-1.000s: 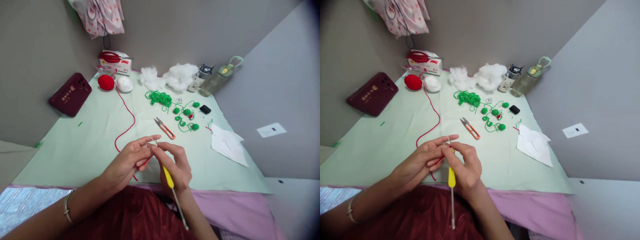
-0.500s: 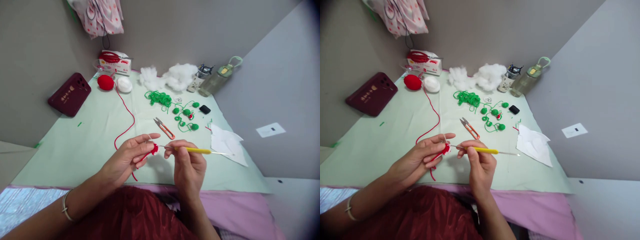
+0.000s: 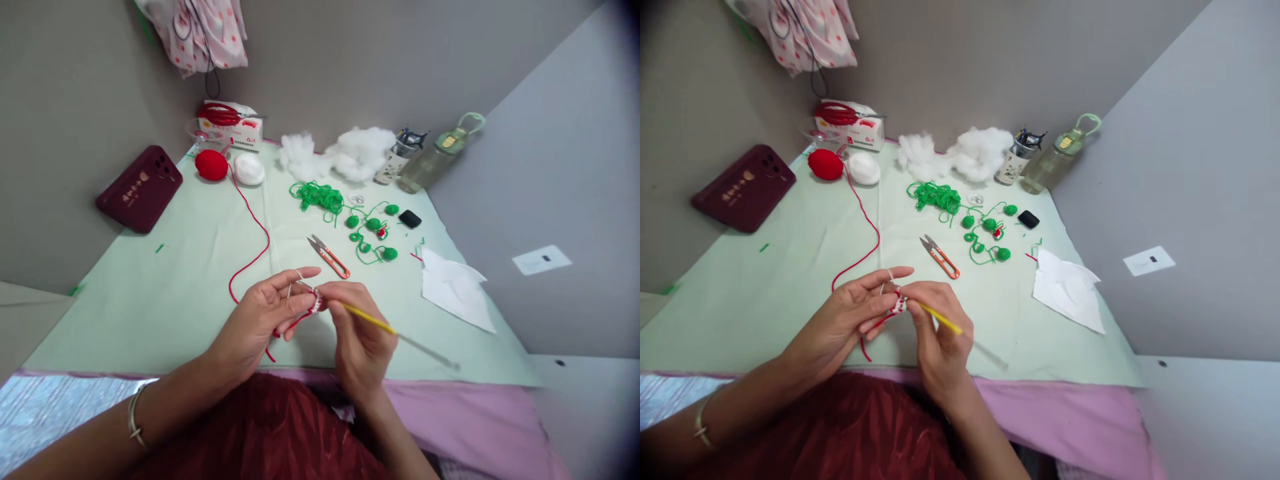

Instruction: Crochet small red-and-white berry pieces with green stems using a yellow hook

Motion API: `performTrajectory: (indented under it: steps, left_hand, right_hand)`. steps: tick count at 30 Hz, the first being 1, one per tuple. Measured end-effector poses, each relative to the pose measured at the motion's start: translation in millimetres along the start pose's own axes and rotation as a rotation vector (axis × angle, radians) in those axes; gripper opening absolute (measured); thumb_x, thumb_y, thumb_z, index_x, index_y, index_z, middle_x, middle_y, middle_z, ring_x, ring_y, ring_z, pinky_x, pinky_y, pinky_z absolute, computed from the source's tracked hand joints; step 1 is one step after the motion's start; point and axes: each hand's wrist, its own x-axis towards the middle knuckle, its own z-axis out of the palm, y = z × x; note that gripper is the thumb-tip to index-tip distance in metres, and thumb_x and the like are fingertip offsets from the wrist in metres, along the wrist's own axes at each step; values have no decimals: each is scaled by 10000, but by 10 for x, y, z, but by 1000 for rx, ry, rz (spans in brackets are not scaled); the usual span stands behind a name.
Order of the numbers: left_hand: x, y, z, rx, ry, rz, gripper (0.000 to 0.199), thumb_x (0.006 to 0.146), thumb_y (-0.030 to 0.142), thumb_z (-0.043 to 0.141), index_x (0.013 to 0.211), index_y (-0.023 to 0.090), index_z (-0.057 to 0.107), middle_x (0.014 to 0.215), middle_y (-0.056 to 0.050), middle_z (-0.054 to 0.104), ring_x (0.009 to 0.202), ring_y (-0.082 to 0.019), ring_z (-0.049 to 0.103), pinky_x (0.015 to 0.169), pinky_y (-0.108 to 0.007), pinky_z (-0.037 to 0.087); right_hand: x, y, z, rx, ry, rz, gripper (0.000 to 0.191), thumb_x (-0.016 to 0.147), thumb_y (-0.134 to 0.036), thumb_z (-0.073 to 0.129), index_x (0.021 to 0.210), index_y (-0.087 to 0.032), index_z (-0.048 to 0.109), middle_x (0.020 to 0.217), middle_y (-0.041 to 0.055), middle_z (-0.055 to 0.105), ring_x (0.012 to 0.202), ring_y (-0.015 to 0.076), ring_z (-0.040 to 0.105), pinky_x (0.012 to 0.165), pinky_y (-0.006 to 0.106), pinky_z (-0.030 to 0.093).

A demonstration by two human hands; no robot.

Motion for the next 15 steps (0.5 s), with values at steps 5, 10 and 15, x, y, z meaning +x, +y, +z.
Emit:
performTrajectory:
  steps: [5,10,15]
  left_hand:
    - [29,26,-14,-99,-38,-114,397,813,282,871,1174,133,802,603,81,453,484,-33,219,430,-157,280]
    - [43,79,-103,-139,-2,-79,365,819,203,854,1179,152,812,750,33,557,506,-21,215,432,-140,286]
    - [28,46,-92,-77,-39,-62,294,826,251,863,1104,172,808,733,39,566,499,-23,305,447,-148,308]
  right_hand:
    - [-32,48,-5,-44,-3,-52,315,976,-94,641,1178,-292,782,1060,67,778,944,194,742,781,342,610]
    - [62,22,-58,167,116,225,191,1028,-213,604,999,-245,790,849,13,756,700,147,676,727,341,574]
    - [45,14,-49,197,69,253,169,1019,-254,627,972,-232,788,848,21,755,697,152,673,710,338,565]
